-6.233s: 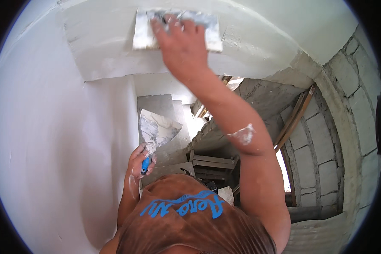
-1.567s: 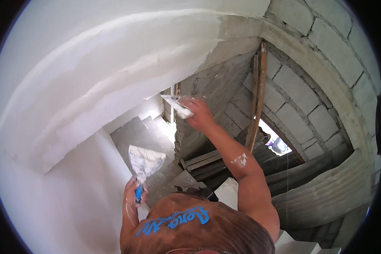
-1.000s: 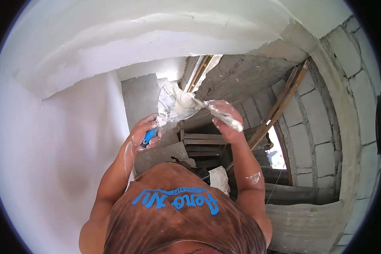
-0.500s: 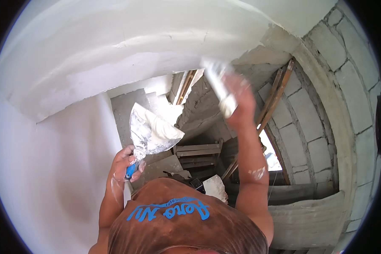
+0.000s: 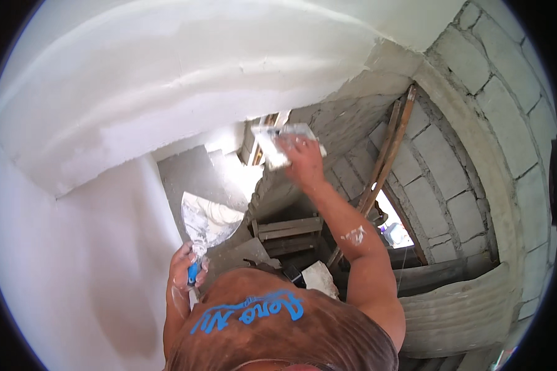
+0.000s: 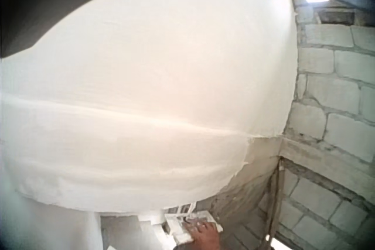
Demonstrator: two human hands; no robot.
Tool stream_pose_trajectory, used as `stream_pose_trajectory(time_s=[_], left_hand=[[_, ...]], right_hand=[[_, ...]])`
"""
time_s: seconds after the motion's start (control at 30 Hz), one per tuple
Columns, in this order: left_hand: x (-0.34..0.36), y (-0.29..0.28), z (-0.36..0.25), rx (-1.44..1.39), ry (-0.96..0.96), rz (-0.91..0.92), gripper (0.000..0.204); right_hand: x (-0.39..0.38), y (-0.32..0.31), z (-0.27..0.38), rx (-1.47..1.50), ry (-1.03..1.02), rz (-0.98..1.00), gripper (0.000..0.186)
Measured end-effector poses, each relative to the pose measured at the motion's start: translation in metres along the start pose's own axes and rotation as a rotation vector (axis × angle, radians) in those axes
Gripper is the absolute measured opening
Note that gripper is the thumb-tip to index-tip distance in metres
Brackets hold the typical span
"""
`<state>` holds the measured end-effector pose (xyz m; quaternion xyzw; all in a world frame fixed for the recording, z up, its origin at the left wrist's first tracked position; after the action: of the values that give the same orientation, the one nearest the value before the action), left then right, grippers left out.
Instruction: The person applies plaster to a wall and a ceiling corner using two spatulas, frequently scraping plaster from one spatula to the other.
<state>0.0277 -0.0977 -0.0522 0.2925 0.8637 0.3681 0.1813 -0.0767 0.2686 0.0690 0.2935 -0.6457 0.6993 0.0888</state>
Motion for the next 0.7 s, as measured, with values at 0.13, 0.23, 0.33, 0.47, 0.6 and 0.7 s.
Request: stream_pose_trajectory(time_s=[0.13, 0.23, 0.33, 0.47, 0.6, 0.7], left_hand=[[-0.003, -0.009, -0.002, 0.029, -0.009, -0.042, 0.023], [0.002, -0.001, -0.006, 0.044, 0.015, 0.005, 0.024], [0.01, -0.004, -0.003, 0.03, 0.016, 0.045, 0.026], [0.012, -0.006, 0.003, 0.015, 0.014, 0.052, 0.028], [0.004, -0.007, 0.004, 0.048, 0.014, 0.021, 0.026], [0.003, -0.008, 0.004, 0.054, 0.019, -0.01, 0.029]], right_hand=[[0.027, -0.057, -0.002, 0.025, -0.085, -0.312, 0.066], [0.076, -0.126, -0.019, -0.116, -0.11, -0.538, 0.062], [0.118, -0.144, -0.044, -0.19, -0.161, -0.593, 0.064], [0.127, -0.112, -0.052, -0.173, -0.182, -0.548, 0.069], [0.059, -0.045, -0.032, -0.046, -0.092, -0.306, 0.071], [0.035, -0.062, -0.037, -0.064, -0.053, -0.277, 0.069]])
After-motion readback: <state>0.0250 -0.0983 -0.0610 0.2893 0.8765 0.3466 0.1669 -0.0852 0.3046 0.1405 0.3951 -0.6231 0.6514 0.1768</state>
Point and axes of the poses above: each hand's wrist, its own x-axis towards the middle knuckle, its own y-axis out of the palm, z = x × y, the point moved 2 cm from there along x, towards the middle knuckle, and after that the axes turned 8 degrees about z, right-handed, at the moved point
